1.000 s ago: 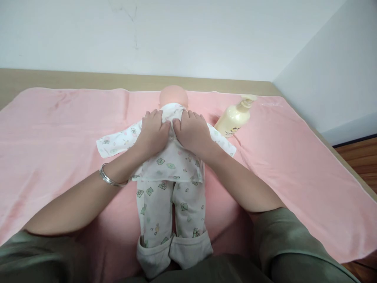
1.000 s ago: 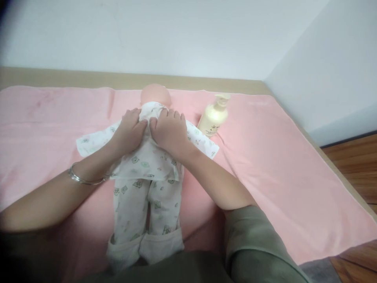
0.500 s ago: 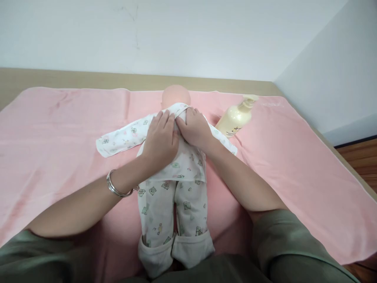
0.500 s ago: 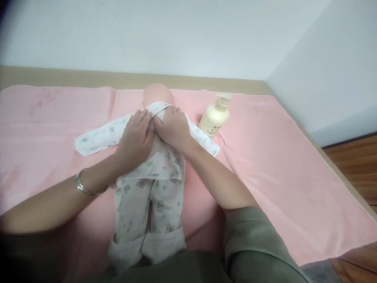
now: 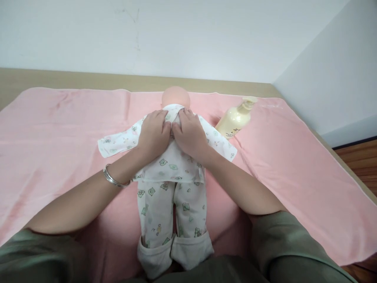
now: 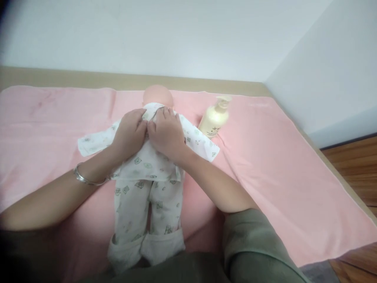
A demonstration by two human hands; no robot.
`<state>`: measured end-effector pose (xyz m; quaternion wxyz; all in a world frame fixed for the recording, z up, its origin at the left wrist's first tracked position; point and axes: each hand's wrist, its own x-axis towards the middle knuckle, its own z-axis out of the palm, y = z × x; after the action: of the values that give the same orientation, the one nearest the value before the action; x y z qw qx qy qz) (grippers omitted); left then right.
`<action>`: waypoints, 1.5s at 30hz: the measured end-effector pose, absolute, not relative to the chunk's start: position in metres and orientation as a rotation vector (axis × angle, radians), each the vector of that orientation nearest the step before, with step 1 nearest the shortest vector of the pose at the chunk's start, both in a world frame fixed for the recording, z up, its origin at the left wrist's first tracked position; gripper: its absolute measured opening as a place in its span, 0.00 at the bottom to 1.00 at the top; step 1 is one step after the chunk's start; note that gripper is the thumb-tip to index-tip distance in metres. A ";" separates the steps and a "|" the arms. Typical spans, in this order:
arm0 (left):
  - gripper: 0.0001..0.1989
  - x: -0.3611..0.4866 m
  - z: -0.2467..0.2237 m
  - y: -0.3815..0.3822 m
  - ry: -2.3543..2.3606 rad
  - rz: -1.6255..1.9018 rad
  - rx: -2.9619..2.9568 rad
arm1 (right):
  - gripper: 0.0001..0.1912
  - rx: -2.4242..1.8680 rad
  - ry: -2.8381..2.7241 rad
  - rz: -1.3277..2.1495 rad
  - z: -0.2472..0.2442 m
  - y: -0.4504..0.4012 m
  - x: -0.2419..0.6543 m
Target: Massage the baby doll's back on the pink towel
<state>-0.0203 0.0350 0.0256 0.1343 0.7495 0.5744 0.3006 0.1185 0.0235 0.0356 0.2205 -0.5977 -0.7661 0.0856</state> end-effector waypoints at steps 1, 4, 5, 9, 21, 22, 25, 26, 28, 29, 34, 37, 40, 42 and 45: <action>0.23 -0.019 0.023 0.032 1.645 0.936 2.203 | 0.21 -1.634 -2.069 0.263 0.034 0.032 0.122; 0.25 -0.018 0.020 0.031 1.604 1.046 2.175 | 0.14 -1.567 -1.981 0.297 0.034 0.046 0.132; 0.24 -0.019 0.022 0.032 1.604 1.050 2.113 | 0.15 -1.536 -1.966 0.276 0.037 0.045 0.134; 0.20 -0.028 0.044 0.037 1.542 1.171 1.711 | 0.25 -1.416 -1.966 0.069 0.050 0.028 0.133; 0.08 -0.051 0.081 0.043 1.102 1.451 1.106 | 0.21 -1.288 -2.267 0.134 0.046 -0.009 0.110; 0.08 -0.051 0.082 0.043 1.096 1.447 1.092 | 0.22 -1.279 -2.234 0.124 0.048 -0.008 0.111; 0.09 -0.049 0.084 0.040 1.091 1.460 1.090 | 0.25 -1.299 -2.171 0.124 0.043 -0.002 0.113; 0.09 -0.048 0.086 0.038 1.093 1.470 1.098 | 0.26 -1.321 -2.177 0.141 0.040 0.001 0.113; 0.09 -0.047 0.089 0.035 1.102 1.487 1.114 | 0.25 -1.364 -2.222 0.188 0.034 0.007 0.113; 0.09 -0.046 0.090 0.033 1.108 1.493 1.122 | 0.25 -1.375 -2.248 0.213 0.032 0.009 0.113; 0.09 -0.047 0.096 0.025 1.093 1.517 1.162 | 0.23 -1.304 -2.218 0.239 0.045 0.008 0.117; 0.09 -0.046 0.096 0.023 1.077 1.522 1.184 | 0.25 -1.265 -2.135 0.174 0.048 0.007 0.118; 0.09 -0.043 0.097 0.022 1.083 1.514 1.185 | 0.23 -1.258 -2.171 0.159 0.039 0.007 0.115; 0.10 -0.042 0.097 0.021 1.096 1.507 1.175 | 0.20 -1.255 -2.238 0.172 0.033 0.006 0.112; 0.10 -0.041 0.097 0.020 1.098 1.506 1.181 | 0.20 -1.230 -2.249 0.162 0.037 0.003 0.112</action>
<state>-0.0412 0.0202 0.0972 0.4508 0.4778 0.4441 0.6092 0.1121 0.0032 0.0372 0.2826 -0.4593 -0.8400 0.0605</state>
